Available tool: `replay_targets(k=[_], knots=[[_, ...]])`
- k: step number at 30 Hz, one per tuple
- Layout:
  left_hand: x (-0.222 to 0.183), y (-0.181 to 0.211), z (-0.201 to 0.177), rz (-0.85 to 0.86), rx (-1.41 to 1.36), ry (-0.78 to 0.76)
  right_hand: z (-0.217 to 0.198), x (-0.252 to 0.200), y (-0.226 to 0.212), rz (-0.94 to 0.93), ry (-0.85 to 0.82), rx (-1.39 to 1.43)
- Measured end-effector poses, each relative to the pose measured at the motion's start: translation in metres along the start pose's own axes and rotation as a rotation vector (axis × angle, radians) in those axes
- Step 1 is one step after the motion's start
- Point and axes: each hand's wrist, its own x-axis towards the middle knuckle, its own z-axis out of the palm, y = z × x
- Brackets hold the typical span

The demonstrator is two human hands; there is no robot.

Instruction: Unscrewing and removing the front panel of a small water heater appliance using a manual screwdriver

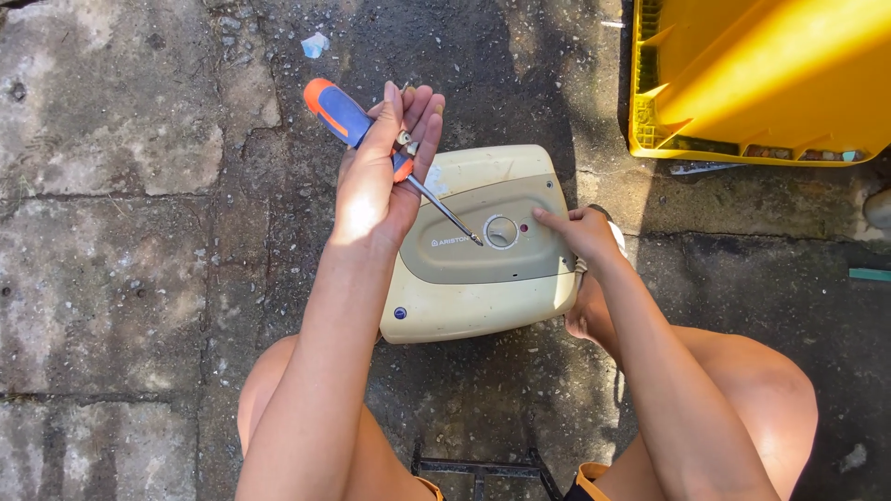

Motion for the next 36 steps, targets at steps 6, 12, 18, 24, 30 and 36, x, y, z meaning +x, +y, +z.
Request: replay_targets(k=[6,12,18,24,30,36], knots=[[-0.001,0.006,-0.001,0.017,-0.016,0.022,0.0,-0.001,-0.003,-0.002,-0.005,-0.039],[0.001,0.01,0.002,0.032,-0.036,0.043,-0.008,-0.015,-0.021,-0.035,-0.024,0.069],[0.002,0.013,0.002,0.031,-0.026,0.054,-0.018,-0.03,-0.04,-0.155,-0.085,0.277],[0.021,0.025,-0.024,0.026,-0.088,-0.03,-0.066,-0.093,-0.076,-0.468,-0.158,0.234],[0.016,0.038,-0.03,0.016,-0.058,-0.01,-0.097,-0.132,-0.034,-0.951,-0.083,-0.287],[-0.003,0.034,-0.029,-0.035,0.174,-0.027,-0.07,-0.117,0.017,-1.684,-0.175,-0.828]])
